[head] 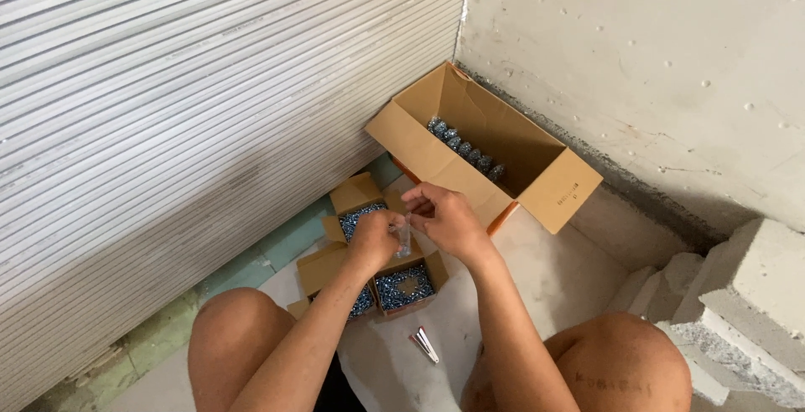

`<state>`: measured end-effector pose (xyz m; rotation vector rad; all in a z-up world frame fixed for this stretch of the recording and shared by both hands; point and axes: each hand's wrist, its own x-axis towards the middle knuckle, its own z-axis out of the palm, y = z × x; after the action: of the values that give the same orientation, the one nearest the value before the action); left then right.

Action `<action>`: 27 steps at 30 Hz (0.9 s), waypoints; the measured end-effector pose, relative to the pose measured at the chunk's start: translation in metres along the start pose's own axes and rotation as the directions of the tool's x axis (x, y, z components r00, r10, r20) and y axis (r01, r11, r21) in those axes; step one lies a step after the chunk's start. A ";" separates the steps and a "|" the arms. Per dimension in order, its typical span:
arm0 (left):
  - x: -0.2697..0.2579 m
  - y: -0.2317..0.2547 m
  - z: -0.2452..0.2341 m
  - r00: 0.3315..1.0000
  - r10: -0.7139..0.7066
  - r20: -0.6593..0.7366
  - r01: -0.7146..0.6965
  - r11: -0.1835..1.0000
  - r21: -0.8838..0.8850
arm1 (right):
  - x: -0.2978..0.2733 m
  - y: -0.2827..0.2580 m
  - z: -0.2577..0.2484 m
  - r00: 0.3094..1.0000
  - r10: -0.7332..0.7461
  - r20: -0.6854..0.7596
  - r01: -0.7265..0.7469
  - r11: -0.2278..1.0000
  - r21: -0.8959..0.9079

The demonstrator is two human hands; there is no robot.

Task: Packing small blue screws from a large bulk box into smaller individual boxes while sitting on the floor.

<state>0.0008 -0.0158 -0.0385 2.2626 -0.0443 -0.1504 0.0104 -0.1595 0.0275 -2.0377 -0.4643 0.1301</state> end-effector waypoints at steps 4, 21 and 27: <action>-0.009 0.011 -0.006 0.998 0.014 -0.057 -0.019 0.997 -0.075 | 0.001 0.002 0.005 0.999 -0.027 0.043 0.029 0.998 -0.050; -0.009 0.022 -0.009 0.998 -0.056 -0.033 0.054 0.997 -0.048 | -0.005 -0.042 -0.007 0.991 -0.036 0.131 0.066 0.970 -0.232; 0.021 -0.034 0.021 0.960 0.276 -0.048 -0.278 0.916 -0.288 | -0.037 -0.100 -0.028 0.955 -0.183 0.232 0.199 0.979 -0.047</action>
<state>0.0183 -0.0117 -0.0801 1.9359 -0.3189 0.0036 -0.0432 -0.1538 0.1242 -2.0423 -0.8169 0.2336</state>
